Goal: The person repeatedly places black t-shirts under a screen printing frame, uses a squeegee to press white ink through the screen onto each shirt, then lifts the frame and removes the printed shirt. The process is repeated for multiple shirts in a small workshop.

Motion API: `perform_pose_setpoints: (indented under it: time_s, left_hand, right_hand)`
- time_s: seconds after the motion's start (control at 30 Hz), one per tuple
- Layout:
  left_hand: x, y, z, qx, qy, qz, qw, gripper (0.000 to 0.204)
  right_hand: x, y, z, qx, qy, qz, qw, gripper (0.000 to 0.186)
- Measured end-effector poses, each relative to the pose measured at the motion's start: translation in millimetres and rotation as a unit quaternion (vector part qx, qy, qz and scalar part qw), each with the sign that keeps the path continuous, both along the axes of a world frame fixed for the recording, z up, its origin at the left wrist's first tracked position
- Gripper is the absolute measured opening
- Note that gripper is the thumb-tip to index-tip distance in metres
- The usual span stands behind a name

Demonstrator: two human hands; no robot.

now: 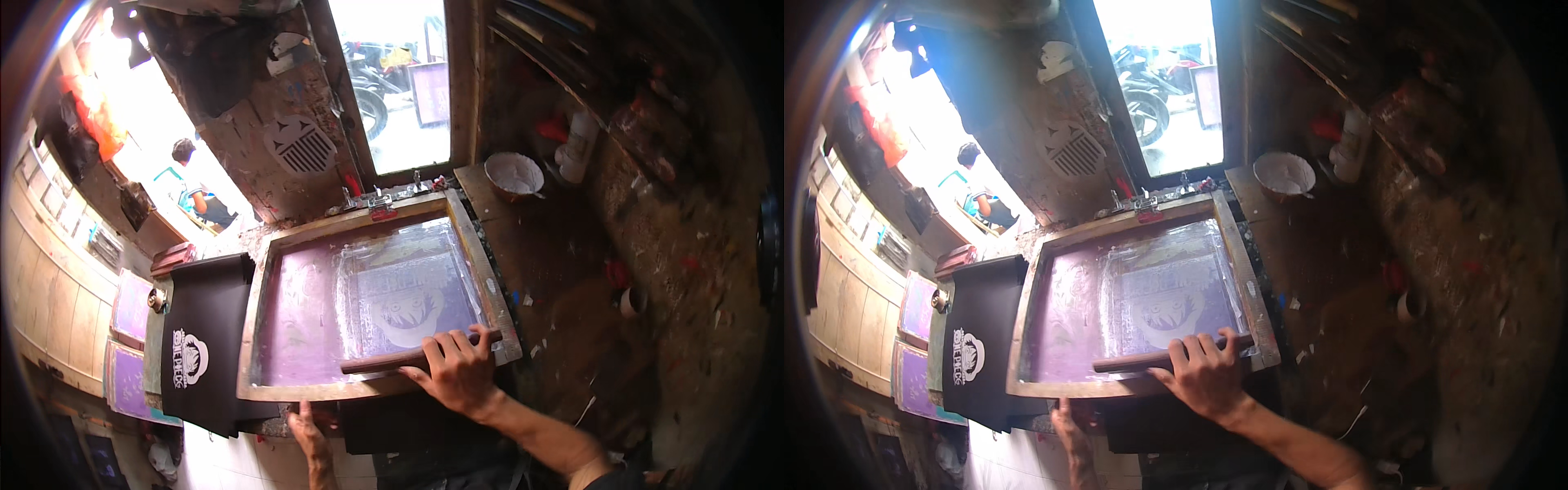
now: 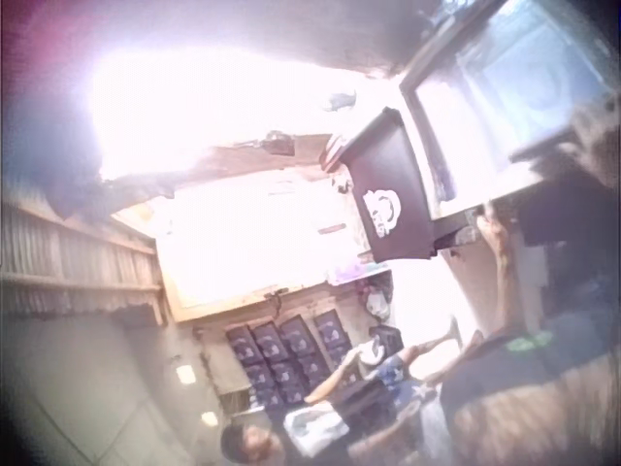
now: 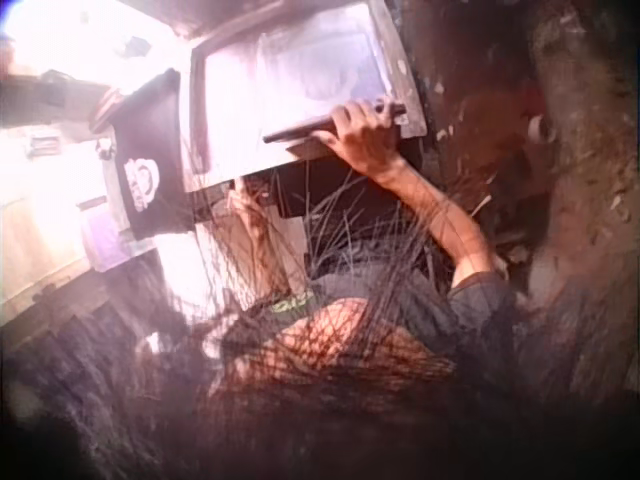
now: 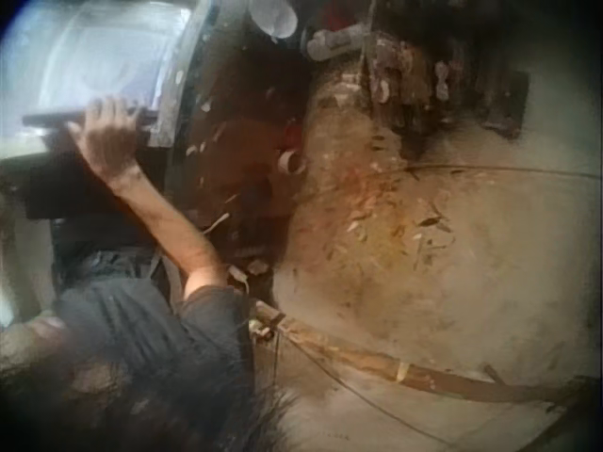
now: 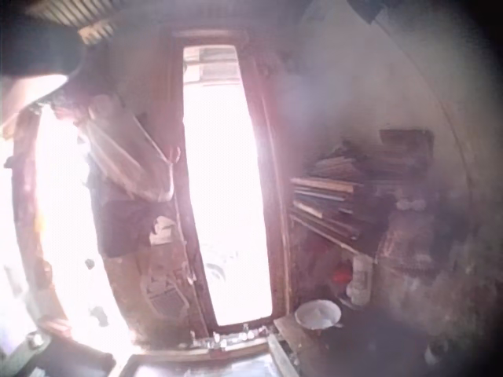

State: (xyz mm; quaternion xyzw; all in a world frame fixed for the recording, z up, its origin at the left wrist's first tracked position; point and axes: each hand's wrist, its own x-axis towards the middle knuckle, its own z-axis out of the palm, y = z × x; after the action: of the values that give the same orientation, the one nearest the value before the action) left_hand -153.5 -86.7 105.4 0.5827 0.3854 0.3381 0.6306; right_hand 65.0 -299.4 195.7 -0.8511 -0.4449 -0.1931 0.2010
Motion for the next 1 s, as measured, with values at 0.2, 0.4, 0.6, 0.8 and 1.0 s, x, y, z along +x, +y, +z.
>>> perform_pose_setpoints:
  time_s: [0.2, 0.4, 0.6, 0.8, 1.0]
  left_hand:
    - [62.5, 27.9, 121.6, 0.178, -0.092, 0.006, 0.98, 0.047]
    - [241.0, 108.5, 54.9, 0.398, 0.073, -0.092, 0.91, 0.025]
    - [299.7, 136.2, -59.0, 0.589, 0.226, -0.136, 0.764, 0.034]
    - [295.5, 132.3, -36.2, 0.641, 0.195, -0.18, 0.72, 0.022]
    - [225.9, 125.8, 21.2, 0.29, 0.017, 0.04, 0.956, 0.029]
  right_hand:
    - [50.2, 30.6, 122.0, 0.049, -0.126, -0.061, 0.989, 0.052]
    - [138.2, 95.4, 216.2, 0.106, -0.121, -0.035, 0.986, 0.057]
    - [172.4, 105.6, 249.4, 0.084, -0.015, -0.037, 0.996, 0.065]
    - [205.3, 125.0, 261.1, 0.125, -0.041, -0.004, 0.991, 0.076]
    - [233.6, 108.6, 277.5, -0.003, -0.033, -0.035, 0.999, 0.075]
